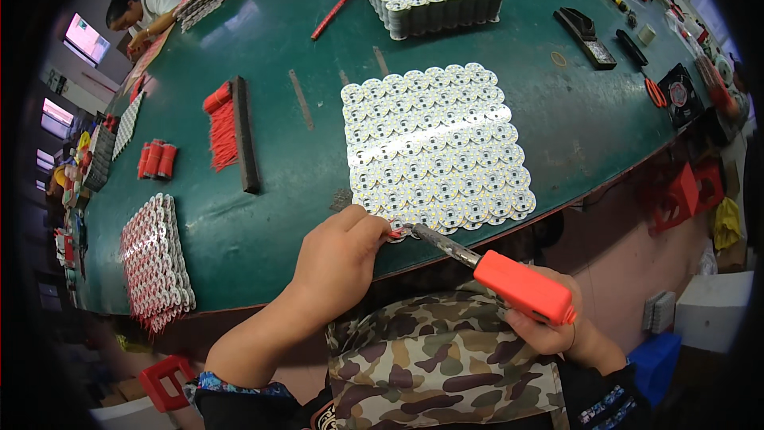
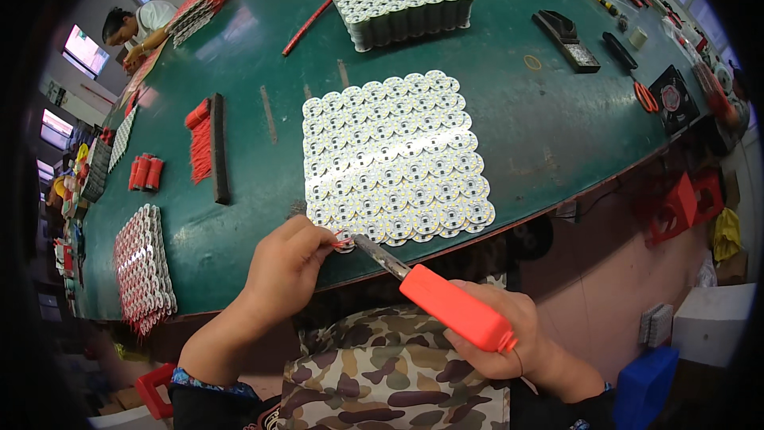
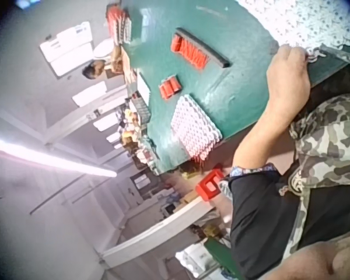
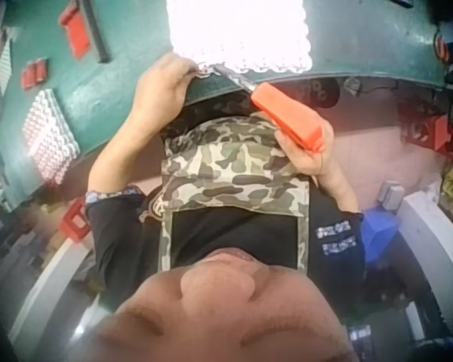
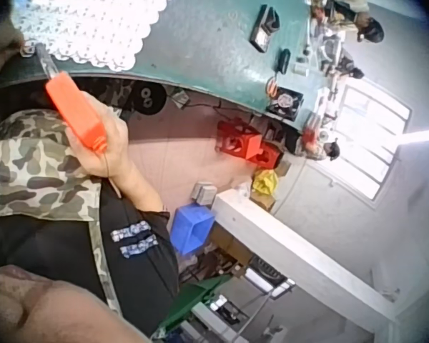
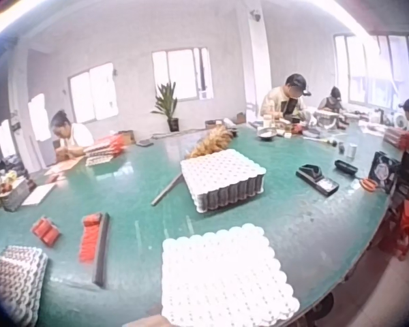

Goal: The person solders wires onto an array of LED boards using a soldering iron, turns the array over, and solders wires to the boards.

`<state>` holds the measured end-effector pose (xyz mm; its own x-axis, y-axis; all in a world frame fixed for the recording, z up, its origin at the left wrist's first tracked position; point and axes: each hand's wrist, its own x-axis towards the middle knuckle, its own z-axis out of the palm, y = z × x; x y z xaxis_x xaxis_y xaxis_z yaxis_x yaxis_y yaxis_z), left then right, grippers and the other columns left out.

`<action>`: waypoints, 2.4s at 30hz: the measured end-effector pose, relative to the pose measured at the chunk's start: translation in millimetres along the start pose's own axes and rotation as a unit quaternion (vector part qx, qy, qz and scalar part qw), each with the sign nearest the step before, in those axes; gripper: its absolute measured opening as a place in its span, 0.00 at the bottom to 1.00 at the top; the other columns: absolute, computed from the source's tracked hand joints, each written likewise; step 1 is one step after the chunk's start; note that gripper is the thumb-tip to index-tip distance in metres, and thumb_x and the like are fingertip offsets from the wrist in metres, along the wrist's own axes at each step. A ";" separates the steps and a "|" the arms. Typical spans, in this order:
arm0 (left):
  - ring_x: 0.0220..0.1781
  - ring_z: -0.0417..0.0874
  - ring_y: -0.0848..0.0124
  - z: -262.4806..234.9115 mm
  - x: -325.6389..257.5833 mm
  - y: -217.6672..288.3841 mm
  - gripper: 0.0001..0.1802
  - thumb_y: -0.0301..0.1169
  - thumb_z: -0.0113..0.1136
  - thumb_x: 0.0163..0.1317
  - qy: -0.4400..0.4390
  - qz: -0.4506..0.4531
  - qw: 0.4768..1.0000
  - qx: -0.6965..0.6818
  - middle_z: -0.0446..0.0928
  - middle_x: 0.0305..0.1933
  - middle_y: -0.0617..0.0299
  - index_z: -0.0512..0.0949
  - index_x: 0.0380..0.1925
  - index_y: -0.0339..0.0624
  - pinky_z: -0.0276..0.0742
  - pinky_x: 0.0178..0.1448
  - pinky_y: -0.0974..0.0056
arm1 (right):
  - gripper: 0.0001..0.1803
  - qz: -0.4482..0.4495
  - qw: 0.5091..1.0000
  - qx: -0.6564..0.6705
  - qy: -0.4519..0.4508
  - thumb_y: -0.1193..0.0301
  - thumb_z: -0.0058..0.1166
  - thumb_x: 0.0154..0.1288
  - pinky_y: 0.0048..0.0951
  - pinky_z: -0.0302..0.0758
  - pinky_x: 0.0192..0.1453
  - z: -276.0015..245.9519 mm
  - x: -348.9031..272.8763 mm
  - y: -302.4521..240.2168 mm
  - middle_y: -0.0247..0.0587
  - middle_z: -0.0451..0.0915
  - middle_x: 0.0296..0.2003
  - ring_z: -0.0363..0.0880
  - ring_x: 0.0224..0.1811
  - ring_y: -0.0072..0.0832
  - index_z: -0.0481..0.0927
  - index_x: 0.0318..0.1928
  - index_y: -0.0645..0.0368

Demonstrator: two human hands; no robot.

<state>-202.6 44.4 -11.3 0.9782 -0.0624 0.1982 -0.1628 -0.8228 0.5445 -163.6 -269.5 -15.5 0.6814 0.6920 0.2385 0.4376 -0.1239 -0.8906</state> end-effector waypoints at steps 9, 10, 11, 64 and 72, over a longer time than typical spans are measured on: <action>0.33 0.80 0.52 2.4 -3.1 0.5 0.10 0.18 0.65 0.55 0.021 0.053 0.997 0.056 0.76 0.31 0.54 0.82 0.37 0.40 0.75 0.35 0.53 | 0.28 -0.021 0.999 -0.048 0.001 0.76 0.68 0.55 0.37 0.84 0.43 -4.5 -10.3 8.6 0.53 0.85 0.47 0.88 0.38 0.45 0.78 0.58 0.68; 0.33 0.80 0.52 2.8 -3.1 0.4 0.10 0.18 0.65 0.55 0.021 0.053 0.997 0.056 0.76 0.31 0.54 0.82 0.37 0.40 0.75 0.35 0.53 | 0.27 -0.026 0.999 -0.040 0.005 0.76 0.68 0.56 0.38 0.84 0.43 -3.7 -10.4 9.4 0.53 0.86 0.46 0.88 0.37 0.45 0.78 0.57 0.69; 0.33 0.80 0.52 3.4 -3.0 0.1 0.10 0.18 0.65 0.55 0.024 0.058 0.996 0.059 0.76 0.31 0.54 0.82 0.38 0.40 0.75 0.35 0.53 | 0.27 -0.026 0.999 -0.040 0.005 0.76 0.68 0.56 0.38 0.84 0.43 -2.6 -10.5 9.9 0.53 0.86 0.46 0.88 0.37 0.45 0.78 0.57 0.69; 0.30 0.74 0.64 11.6 -8.7 -0.5 0.05 0.26 0.64 0.56 0.058 0.129 0.978 0.151 0.69 0.29 0.63 0.78 0.33 0.44 0.67 0.33 0.57 | 0.29 -0.058 0.995 -0.080 0.010 0.76 0.70 0.54 0.35 0.83 0.35 7.5 -11.5 16.6 0.53 0.86 0.46 0.88 0.32 0.42 0.77 0.57 0.70; 0.30 0.75 0.65 11.3 -8.8 1.6 0.05 0.28 0.64 0.57 0.056 0.132 0.974 0.173 0.69 0.29 0.64 0.78 0.33 0.45 0.67 0.34 0.57 | 0.30 -0.041 0.998 -0.046 0.012 0.77 0.69 0.55 0.34 0.84 0.36 7.6 -4.0 8.7 0.51 0.87 0.37 0.89 0.31 0.41 0.74 0.59 0.72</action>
<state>-210.0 37.3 -21.4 0.8848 -0.2517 0.3922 -0.3345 -0.9290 0.1582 -167.0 -268.0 -27.1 0.6542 0.6860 0.3184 0.5437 -0.1339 -0.8285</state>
